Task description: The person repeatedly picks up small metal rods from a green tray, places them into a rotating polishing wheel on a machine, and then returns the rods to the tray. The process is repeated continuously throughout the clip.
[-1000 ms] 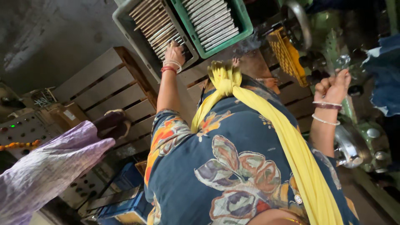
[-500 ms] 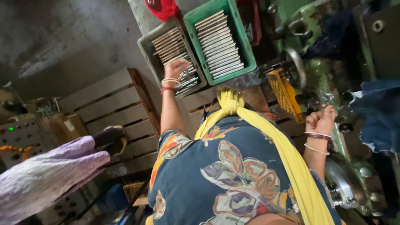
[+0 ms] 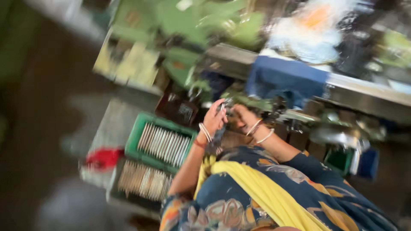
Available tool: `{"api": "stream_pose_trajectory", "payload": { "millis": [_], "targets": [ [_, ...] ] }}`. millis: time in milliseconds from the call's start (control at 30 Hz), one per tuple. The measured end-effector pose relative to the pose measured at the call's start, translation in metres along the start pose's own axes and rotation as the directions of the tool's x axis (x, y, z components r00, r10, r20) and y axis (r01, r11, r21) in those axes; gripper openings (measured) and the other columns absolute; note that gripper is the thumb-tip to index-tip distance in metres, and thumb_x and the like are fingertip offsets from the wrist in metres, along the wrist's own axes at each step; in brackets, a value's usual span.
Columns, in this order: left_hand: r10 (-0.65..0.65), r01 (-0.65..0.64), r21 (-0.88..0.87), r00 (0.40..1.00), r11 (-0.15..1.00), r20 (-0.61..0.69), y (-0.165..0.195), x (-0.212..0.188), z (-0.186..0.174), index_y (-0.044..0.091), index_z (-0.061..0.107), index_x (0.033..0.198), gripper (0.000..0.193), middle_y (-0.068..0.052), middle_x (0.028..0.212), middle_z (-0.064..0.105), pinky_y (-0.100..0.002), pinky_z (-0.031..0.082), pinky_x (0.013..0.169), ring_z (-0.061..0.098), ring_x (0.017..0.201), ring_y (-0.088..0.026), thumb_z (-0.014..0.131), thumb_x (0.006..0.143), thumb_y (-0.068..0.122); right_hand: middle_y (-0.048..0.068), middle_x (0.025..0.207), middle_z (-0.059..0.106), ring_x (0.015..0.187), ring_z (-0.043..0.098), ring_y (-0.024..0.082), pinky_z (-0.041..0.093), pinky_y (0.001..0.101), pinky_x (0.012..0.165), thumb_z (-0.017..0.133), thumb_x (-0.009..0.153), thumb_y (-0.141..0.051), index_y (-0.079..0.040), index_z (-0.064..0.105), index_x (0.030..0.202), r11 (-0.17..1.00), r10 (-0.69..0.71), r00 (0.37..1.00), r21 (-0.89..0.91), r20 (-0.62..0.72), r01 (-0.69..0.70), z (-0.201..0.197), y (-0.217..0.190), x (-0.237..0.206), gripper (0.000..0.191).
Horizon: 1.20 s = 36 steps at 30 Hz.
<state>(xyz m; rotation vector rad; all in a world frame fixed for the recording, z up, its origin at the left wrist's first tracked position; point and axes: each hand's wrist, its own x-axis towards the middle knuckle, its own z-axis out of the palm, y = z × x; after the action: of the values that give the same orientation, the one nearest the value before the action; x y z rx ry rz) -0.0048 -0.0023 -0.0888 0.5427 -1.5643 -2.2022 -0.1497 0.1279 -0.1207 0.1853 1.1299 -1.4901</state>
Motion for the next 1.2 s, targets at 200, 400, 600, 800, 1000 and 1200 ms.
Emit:
{"api": "stream_pose_trajectory", "payload": {
  "millis": [200, 400, 600, 800, 1000, 1200],
  "targets": [
    [-0.313, 0.337, -0.150, 0.936, 0.929, 0.163, 0.018, 0.023, 0.061, 0.019, 0.039, 0.146, 0.046, -0.005, 0.082, 0.060, -0.020, 0.032, 0.040, 0.044, 0.050, -0.005, 0.054, 0.103, 0.013, -0.003, 0.060, 0.050, 0.037, 0.039, 0.008, 0.024, 0.0233, 0.031, 0.058, 0.104, -0.035, -0.016, 0.060, 0.090, 0.963, -0.169, 0.975, 0.234, 0.143, 0.133, -0.027, -0.006, -0.029, 0.023],
    [-0.408, 0.478, -0.266, 0.870, 0.837, 0.278, -0.015, 0.044, 0.081, 0.022, 0.040, 0.141, 0.040, -0.004, 0.079, 0.057, -0.019, 0.034, 0.042, 0.045, 0.052, -0.006, 0.056, 0.104, 0.018, -0.001, 0.079, 0.056, 0.068, 0.047, 0.008, 0.041, 0.0249, 0.058, 0.060, 0.108, -0.022, -0.008, 0.065, 0.106, 0.311, -0.911, 0.413, -0.641, 0.010, 0.701, -0.048, -0.025, -0.047, 0.014],
    [-0.419, 0.488, -0.305, 0.868, 0.818, 0.266, -0.029, 0.061, 0.100, 0.020, 0.045, 0.134, 0.031, -0.003, 0.080, 0.056, -0.019, 0.034, 0.041, 0.043, 0.051, -0.006, 0.054, 0.105, 0.017, 0.000, 0.078, 0.060, 0.063, 0.049, 0.008, 0.040, 0.0243, 0.053, 0.062, 0.105, -0.021, -0.009, 0.064, 0.104, 0.529, -0.836, 0.536, -0.437, -0.121, 0.727, -0.063, -0.024, -0.044, 0.012],
    [-0.409, 0.447, -0.252, 0.892, 0.858, 0.192, -0.021, 0.056, 0.103, 0.017, 0.047, 0.128, 0.025, -0.002, 0.079, 0.056, -0.020, 0.031, 0.039, 0.038, 0.047, -0.005, 0.054, 0.104, 0.016, 0.003, 0.078, 0.065, 0.054, 0.052, 0.008, 0.041, 0.0227, 0.043, 0.063, 0.109, -0.026, -0.008, 0.065, 0.100, 0.737, -0.674, 0.738, 0.094, 0.022, 0.670, -0.066, -0.015, -0.036, 0.020],
    [-0.037, 0.038, 0.093, 0.999, 0.995, -0.010, -0.024, 0.043, 0.124, 0.016, 0.056, 0.121, 0.014, -0.007, 0.079, 0.055, -0.028, 0.040, 0.046, 0.050, 0.057, -0.014, 0.054, 0.108, 0.021, 0.000, 0.080, 0.056, 0.059, 0.049, 0.008, 0.040, 0.0249, 0.049, 0.056, 0.114, -0.036, -0.012, 0.060, 0.101, 0.309, -0.933, 0.358, -0.601, -0.040, 0.737, -0.062, -0.020, -0.048, 0.027],
    [0.468, -0.507, 0.862, 0.764, 0.011, 0.444, -0.029, 0.033, 0.113, 0.015, 0.068, 0.102, 0.028, -0.012, 0.077, 0.065, -0.046, 0.050, 0.054, 0.065, 0.065, -0.035, 0.064, 0.098, 0.042, -0.008, 0.063, 0.043, 0.042, 0.031, 0.004, 0.021, 0.0205, 0.035, 0.052, 0.106, -0.044, -0.019, 0.056, 0.096, 0.999, -0.029, 0.984, 0.020, 0.175, 0.026, -0.084, -0.020, -0.056, 0.027]
  ]
}}
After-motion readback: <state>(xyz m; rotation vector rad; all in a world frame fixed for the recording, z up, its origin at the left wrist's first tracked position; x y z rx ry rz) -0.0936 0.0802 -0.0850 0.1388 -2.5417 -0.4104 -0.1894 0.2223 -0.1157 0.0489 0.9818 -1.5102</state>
